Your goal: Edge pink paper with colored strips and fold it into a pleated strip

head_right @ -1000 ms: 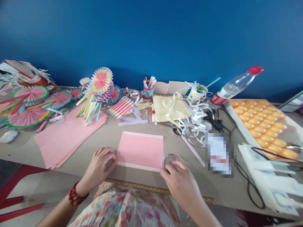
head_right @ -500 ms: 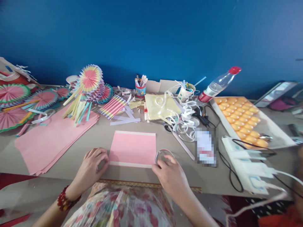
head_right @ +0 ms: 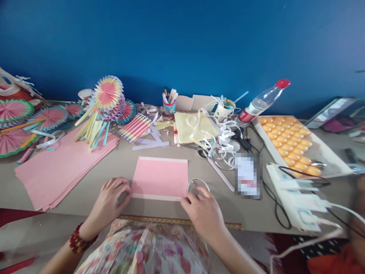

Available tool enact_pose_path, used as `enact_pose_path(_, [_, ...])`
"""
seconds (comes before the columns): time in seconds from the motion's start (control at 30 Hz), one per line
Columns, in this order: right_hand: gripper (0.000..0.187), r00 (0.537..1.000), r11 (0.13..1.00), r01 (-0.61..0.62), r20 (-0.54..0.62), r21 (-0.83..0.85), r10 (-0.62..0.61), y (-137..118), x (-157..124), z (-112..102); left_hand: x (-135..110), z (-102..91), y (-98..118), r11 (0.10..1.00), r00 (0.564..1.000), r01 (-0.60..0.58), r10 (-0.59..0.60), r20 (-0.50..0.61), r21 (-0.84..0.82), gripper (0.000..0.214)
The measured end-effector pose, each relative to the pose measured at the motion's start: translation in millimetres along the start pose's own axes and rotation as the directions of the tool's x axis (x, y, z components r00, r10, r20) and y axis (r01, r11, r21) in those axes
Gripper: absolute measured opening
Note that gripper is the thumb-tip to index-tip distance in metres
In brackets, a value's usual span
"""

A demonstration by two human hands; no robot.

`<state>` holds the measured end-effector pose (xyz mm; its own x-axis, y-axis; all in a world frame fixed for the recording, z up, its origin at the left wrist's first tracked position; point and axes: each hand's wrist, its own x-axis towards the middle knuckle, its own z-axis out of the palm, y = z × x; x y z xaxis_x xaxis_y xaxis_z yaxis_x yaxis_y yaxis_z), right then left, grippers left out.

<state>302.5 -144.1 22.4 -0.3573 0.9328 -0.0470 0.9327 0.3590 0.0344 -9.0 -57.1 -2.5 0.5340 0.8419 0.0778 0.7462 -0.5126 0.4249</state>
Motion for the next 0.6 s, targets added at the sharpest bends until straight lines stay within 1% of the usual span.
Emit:
enact_pose_path(0.2, [0.025, 1.0, 1.0, -0.013, 0.027, -0.013, 0.013, -4.8, 2.2, -4.7, 0.1, -0.6, -0.7, 1.0, 1.0, 0.006, -0.006, -0.004, -0.013, 0.009])
enact_pose_path(0.4, [0.027, 0.999, 0.999, -0.034, 0.024, -0.027, 0.035, -6.5, 2.0, -4.0, 0.1, -0.1, -0.7, 1.0, 1.0, -0.006, 0.006, -0.003, 0.001, 0.008])
enact_pose_path(0.6, [0.03, 0.993, 0.997, -0.069, 0.093, -0.047, 0.073, -9.4, 3.6, -3.7, -0.6, 0.3, -0.3, 1.0, 1.0, -0.013, 0.013, -0.001, 0.019, 0.008])
